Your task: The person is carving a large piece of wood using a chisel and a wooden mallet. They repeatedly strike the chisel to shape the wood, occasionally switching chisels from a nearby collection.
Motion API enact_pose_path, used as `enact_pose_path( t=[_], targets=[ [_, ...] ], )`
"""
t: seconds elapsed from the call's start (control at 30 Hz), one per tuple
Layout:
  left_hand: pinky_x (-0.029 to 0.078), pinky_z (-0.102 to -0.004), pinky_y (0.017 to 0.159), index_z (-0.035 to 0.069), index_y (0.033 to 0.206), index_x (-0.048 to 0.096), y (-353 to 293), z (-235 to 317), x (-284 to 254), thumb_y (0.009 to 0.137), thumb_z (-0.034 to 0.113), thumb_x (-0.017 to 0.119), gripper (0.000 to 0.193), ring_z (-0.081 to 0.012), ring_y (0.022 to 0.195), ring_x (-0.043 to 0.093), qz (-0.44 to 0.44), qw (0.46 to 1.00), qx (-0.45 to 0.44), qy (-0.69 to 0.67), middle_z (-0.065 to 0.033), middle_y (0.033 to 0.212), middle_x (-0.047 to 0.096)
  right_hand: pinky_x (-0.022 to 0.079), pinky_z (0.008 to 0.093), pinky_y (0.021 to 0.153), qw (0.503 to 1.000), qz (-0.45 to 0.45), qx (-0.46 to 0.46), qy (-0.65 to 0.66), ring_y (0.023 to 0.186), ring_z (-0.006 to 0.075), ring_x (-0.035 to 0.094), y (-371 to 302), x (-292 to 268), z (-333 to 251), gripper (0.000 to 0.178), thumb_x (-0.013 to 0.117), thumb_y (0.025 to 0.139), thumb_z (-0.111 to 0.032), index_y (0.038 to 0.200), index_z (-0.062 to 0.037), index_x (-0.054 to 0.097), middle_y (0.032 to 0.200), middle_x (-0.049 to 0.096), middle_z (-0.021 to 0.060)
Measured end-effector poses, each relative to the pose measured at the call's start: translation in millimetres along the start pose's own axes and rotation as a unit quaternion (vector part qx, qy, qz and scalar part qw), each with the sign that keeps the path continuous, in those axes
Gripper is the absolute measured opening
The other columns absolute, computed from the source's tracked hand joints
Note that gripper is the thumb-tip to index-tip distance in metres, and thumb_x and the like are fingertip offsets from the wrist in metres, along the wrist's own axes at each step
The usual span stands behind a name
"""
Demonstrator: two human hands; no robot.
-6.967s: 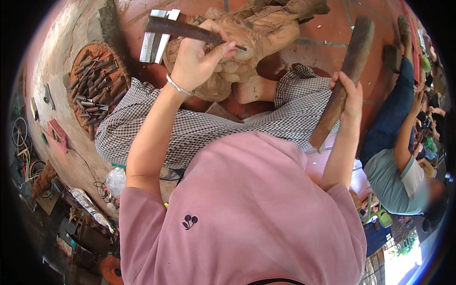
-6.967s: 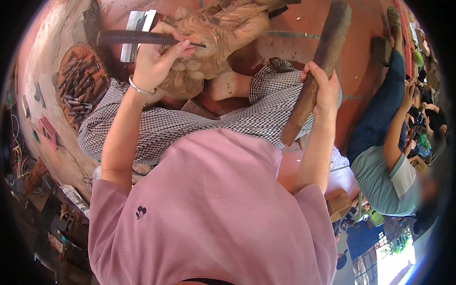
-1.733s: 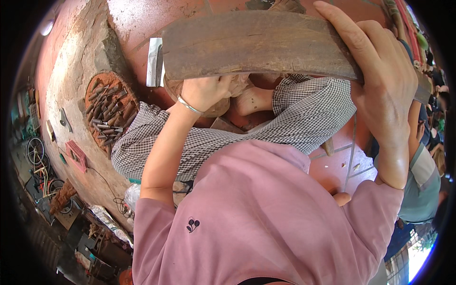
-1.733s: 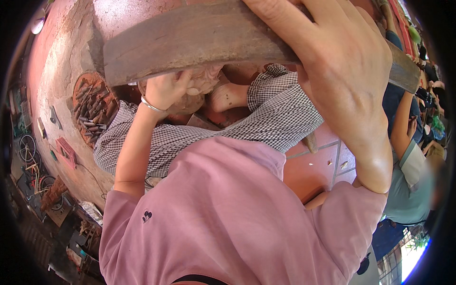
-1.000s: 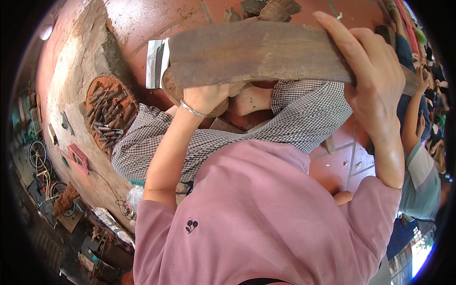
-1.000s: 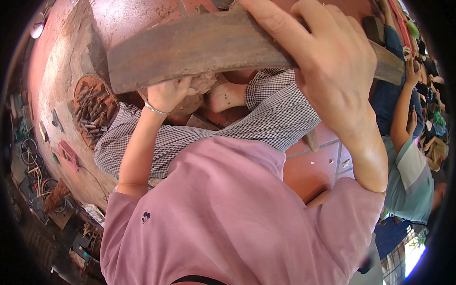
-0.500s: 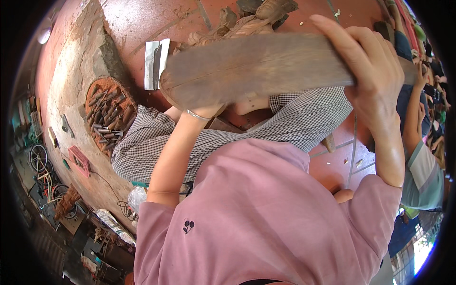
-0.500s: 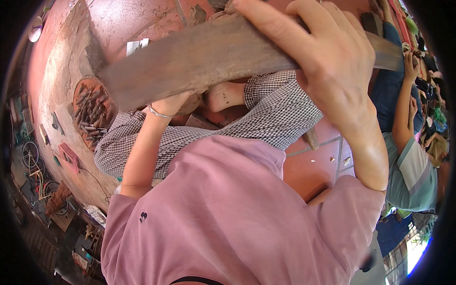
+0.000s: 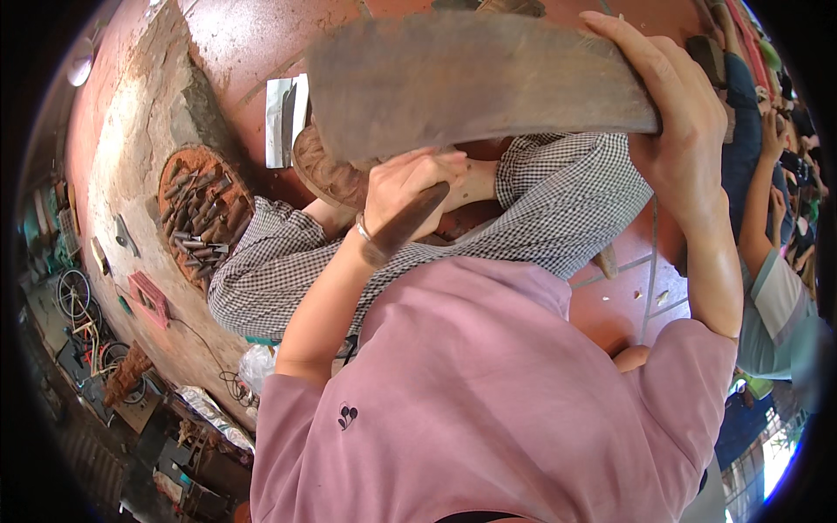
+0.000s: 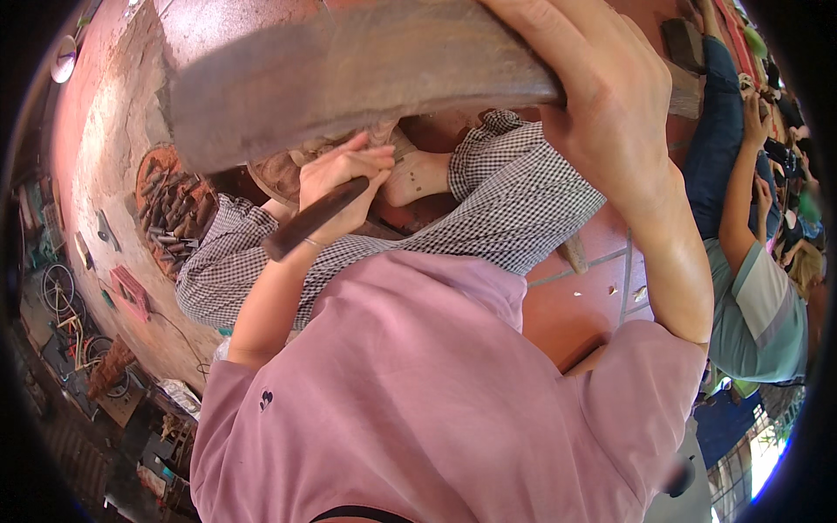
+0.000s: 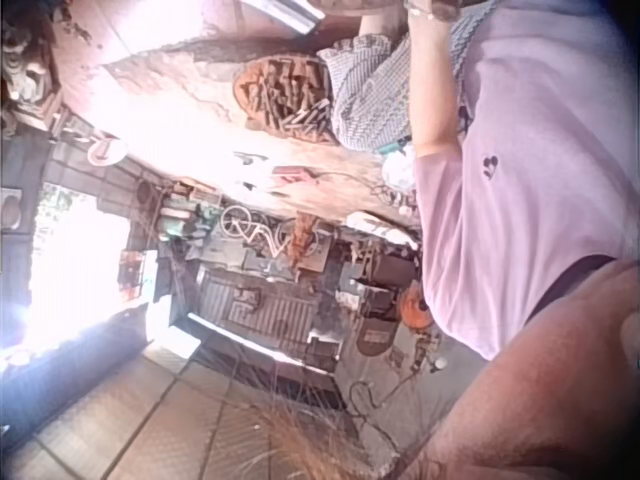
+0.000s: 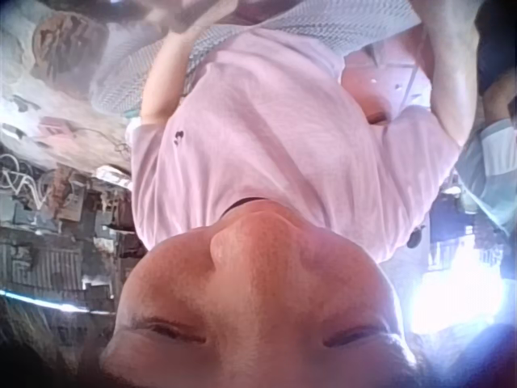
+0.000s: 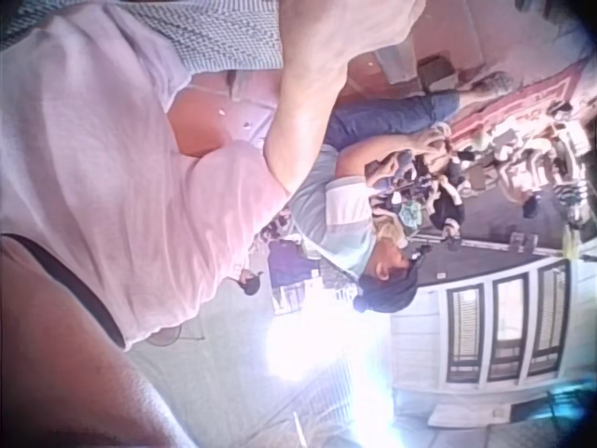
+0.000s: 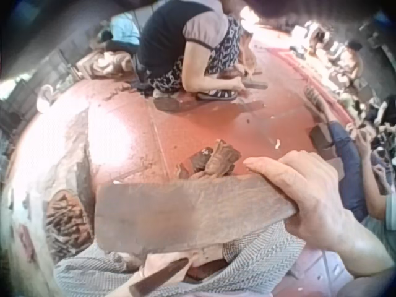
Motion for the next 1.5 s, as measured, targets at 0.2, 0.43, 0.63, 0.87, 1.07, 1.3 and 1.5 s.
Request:
enact_pose_path(
  t=[0.2,0.43,0.63,0.87,1.07,1.3,1.5],
  targets=[
    [0.052,-0.0345,0.09,-0.001,0.092,0.053,-1.7,-32.6,-60.0,0.086,-0.006,0.064,0.014,-0.022,0.094,0.068,0.173,0.974,-0.14,-0.051,-0.0152,0.09,0.069,0.05,0.0359,0.075,0.984,0.097,0.102,0.11,0.084,0.0283,0.064,0.5,0.8,7.9,0.056,0.07,0.07,0.002,0.124,-0.0024,0.058,0.093,0.065,0.0139],
    [0.05,-0.0231,0.08,0.0,0.094,0.051,-12.2,-59.8,-92.0,0.089,-0.002,0.064,0.014,-0.0145,0.088,0.064,0.219,0.942,-0.224,-0.115,-0.0073,0.092,0.063,0.047,0.0277,0.087,0.919,-0.017,0.312,0.241,0.092,0.0111,0.06,-57.4,46.4,86.0,0.053,0.07,0.082,-0.005,0.132,-0.0033,0.051,0.097,0.064,0.0029],
    [0.05,-0.0319,0.092,-0.001,0.095,0.051,-19.7,-77.0,-93.8,0.088,-0.005,0.062,0.014,-0.0171,0.09,0.065,0.217,0.941,-0.206,-0.155,-0.0083,0.09,0.062,0.047,0.0254,0.077,0.876,-0.066,0.384,0.283,0.083,0.0099,0.058,-76.1,67.9,98.0,0.053,0.071,0.08,-0.013,0.128,-0.0025,0.052,0.09,0.062,0.0018],
    [0.053,-0.031,0.088,-0.002,0.092,0.052,-8.4,-92.0,-89.2,0.089,-0.001,0.064,0.012,-0.0155,0.087,0.066,0.142,0.942,-0.254,-0.165,-0.0076,0.085,0.064,0.045,0.0252,0.076,0.832,-0.096,0.44,0.323,0.081,0.0096,0.056,-83.6,80.7,105.0,0.048,0.073,0.078,-0.014,0.121,-0.0018,0.056,0.086,0.061,0.0008],
    [0.06,-0.0291,0.075,-0.002,0.094,0.049,6.9,-109.0,-66.0,0.091,0.0,0.061,0.012,-0.0201,0.093,0.068,0.056,0.894,-0.342,-0.282,-0.0136,0.093,0.066,0.045,0.0252,0.079,0.848,-0.102,0.426,0.298,0.083,0.0104,0.056,-65.7,81.9,99.7,0.042,0.073,0.078,-0.016,0.114,-0.0013,0.058,0.088,0.062,0.0009],
    [0.06,-0.0278,0.071,-0.001,0.094,0.049,15.3,-110.4,-57.7,0.094,0.008,0.059,0.013,-0.0229,0.091,0.069,-0.012,0.868,-0.398,-0.298,-0.0116,0.094,0.064,0.046,0.0261,0.084,0.92,-0.108,0.284,0.246,0.091,0.0129,0.06,-22.7,85.6,99.2,0.045,0.071,0.083,-0.014,0.123,-0.0015,0.056,0.1,0.065,0.0027],
    [0.06,-0.0273,0.068,-0.001,0.092,0.048,15.0,-116.9,-52.3,0.094,0.009,0.059,0.014,-0.0239,0.087,0.07,-0.03,0.846,-0.426,-0.32,-0.0106,0.091,0.063,0.046,0.0272,0.086,0.95,-0.211,0.161,0.167,0.097,0.0122,0.058,36.2,82.0,82.0,0.05,0.072,0.083,-0.014,0.127,-0.0007,0.054,0.106,0.063,0.0048]
  ],
)
Point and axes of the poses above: each hand's wrist, its own y-axis towards the middle knuckle, its own x-axis out of the palm, z = x × y, the point moved 10 cm from there along y, towards the middle knuckle
